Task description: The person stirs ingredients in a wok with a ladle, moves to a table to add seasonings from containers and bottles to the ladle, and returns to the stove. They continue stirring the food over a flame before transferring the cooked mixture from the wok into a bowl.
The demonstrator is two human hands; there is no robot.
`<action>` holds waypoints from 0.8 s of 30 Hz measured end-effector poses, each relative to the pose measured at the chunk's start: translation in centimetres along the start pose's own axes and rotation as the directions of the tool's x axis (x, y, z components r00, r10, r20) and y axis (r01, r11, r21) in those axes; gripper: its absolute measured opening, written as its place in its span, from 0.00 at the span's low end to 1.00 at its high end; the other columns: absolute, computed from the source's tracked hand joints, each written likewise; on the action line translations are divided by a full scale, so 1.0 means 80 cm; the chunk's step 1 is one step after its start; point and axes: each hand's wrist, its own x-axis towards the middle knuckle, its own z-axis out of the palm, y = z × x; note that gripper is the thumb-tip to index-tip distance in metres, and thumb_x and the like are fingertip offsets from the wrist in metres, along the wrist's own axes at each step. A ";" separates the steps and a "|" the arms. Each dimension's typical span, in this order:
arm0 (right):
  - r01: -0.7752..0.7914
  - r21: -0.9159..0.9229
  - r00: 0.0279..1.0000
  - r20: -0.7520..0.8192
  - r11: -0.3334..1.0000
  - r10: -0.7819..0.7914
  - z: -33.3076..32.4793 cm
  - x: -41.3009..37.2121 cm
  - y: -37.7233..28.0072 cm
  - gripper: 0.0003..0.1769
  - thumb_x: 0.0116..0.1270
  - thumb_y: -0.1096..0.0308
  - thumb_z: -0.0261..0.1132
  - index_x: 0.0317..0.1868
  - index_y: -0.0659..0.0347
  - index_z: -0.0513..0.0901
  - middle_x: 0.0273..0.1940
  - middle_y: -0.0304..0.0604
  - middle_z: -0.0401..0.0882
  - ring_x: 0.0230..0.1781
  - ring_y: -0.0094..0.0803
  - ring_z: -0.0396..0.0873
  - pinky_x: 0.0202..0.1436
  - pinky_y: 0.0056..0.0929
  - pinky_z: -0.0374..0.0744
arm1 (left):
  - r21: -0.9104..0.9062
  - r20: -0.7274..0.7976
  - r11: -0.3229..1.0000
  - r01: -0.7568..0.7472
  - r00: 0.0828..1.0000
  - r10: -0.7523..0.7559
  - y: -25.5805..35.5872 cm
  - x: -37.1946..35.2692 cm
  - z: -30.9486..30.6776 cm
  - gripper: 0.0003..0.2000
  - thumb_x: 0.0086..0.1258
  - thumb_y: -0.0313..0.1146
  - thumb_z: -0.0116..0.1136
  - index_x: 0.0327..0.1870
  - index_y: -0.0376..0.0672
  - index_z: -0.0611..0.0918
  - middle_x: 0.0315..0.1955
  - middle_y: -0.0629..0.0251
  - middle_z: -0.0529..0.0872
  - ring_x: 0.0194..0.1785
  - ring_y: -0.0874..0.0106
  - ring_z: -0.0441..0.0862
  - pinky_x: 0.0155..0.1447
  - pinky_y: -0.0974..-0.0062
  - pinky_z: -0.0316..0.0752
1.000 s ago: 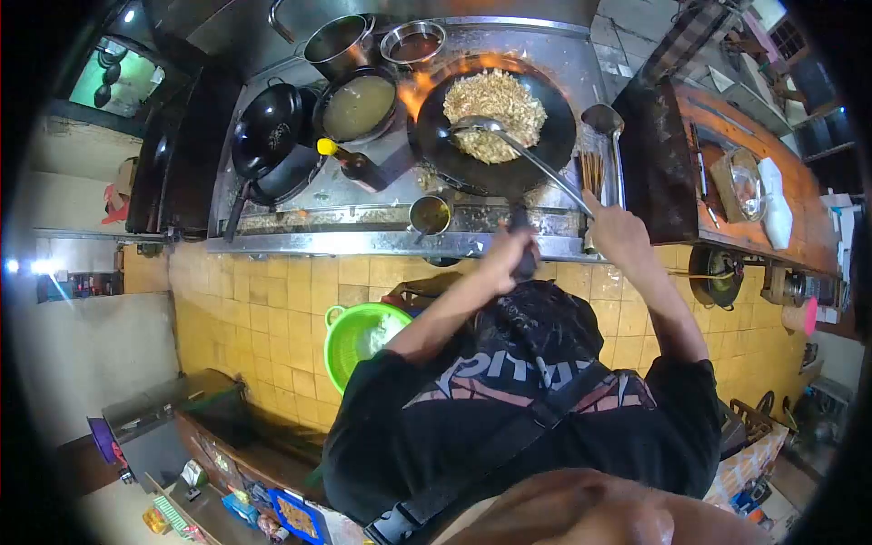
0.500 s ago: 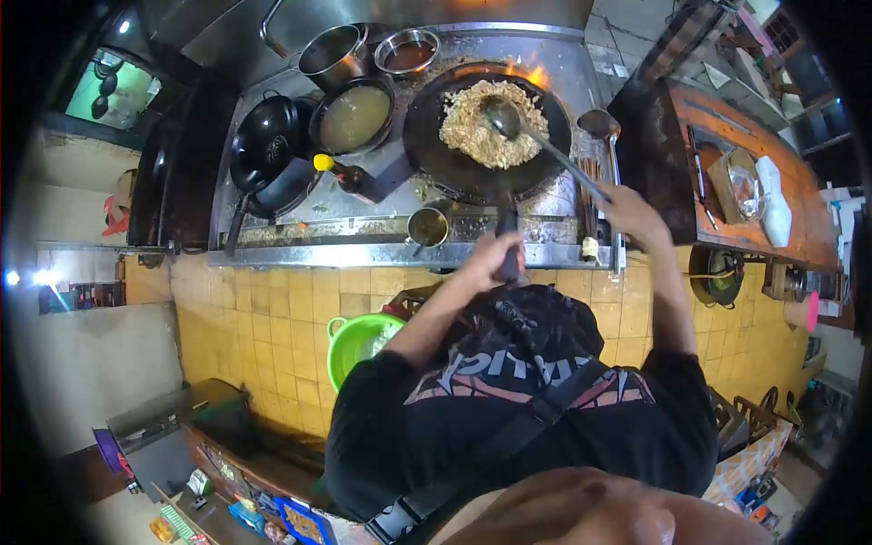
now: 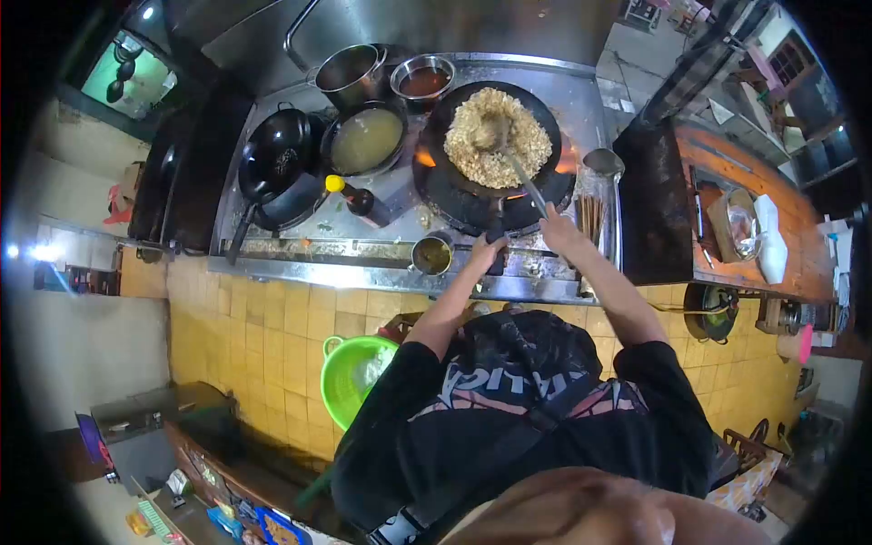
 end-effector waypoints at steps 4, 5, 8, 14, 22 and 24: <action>0.236 -0.050 0.845 0.503 0.970 -0.180 -0.148 -0.006 0.062 0.22 0.64 0.65 0.56 0.56 0.64 0.67 0.33 0.56 0.82 0.34 0.49 0.83 0.41 0.45 0.80 | 0.019 -0.090 0.999 0.031 0.996 -0.029 -0.011 0.011 0.001 0.09 0.61 0.31 0.62 0.35 0.39 0.74 0.20 0.64 0.78 0.18 0.71 0.77 0.22 0.72 0.74; 0.241 -0.050 0.842 0.508 0.969 -0.183 -0.111 -0.005 0.055 0.22 0.64 0.65 0.56 0.56 0.64 0.67 0.33 0.56 0.82 0.34 0.49 0.83 0.41 0.45 0.80 | 0.009 -0.087 0.997 0.075 0.993 -0.074 -0.009 0.009 0.001 0.10 0.61 0.32 0.62 0.34 0.39 0.75 0.19 0.64 0.78 0.18 0.71 0.76 0.22 0.72 0.73; 0.019 0.019 0.999 -0.035 1.000 -0.019 -0.019 -0.012 0.003 0.19 0.69 0.59 0.49 0.52 0.64 0.69 0.32 0.64 0.80 0.34 0.59 0.80 0.40 0.54 0.76 | -0.091 -0.059 0.971 0.220 0.972 -0.226 0.009 0.012 0.015 0.10 0.62 0.35 0.62 0.32 0.39 0.76 0.18 0.65 0.78 0.17 0.72 0.75 0.21 0.73 0.72; 0.121 -0.304 0.993 0.052 0.945 -0.110 -0.191 -0.155 -0.016 0.27 0.66 0.64 0.53 0.66 0.50 0.62 0.27 0.59 0.80 0.33 0.55 0.81 0.36 0.51 0.78 | -0.638 0.312 0.619 0.458 0.889 -0.336 0.166 -0.117 0.112 0.11 0.67 0.37 0.55 0.26 0.42 0.73 0.18 0.66 0.75 0.22 0.72 0.73 0.30 0.76 0.73; 0.120 -0.406 0.989 -0.030 0.906 -0.144 -0.150 -0.212 -0.020 0.29 0.63 0.76 0.51 0.66 0.52 0.65 0.28 0.50 0.79 0.30 0.47 0.82 0.32 0.42 0.81 | -0.326 0.112 0.866 0.380 0.925 -0.364 0.081 -0.132 0.067 0.11 0.67 0.38 0.57 0.30 0.40 0.73 0.20 0.64 0.76 0.21 0.72 0.75 0.28 0.72 0.75; 0.009 -0.369 0.995 -0.085 0.929 -0.044 -0.140 -0.209 -0.016 0.30 0.63 0.76 0.51 0.67 0.50 0.63 0.31 0.51 0.80 0.31 0.49 0.82 0.33 0.43 0.82 | -0.185 0.142 0.885 0.427 0.903 -0.405 0.096 -0.181 0.106 0.11 0.68 0.39 0.55 0.31 0.40 0.74 0.19 0.63 0.77 0.21 0.70 0.76 0.28 0.69 0.76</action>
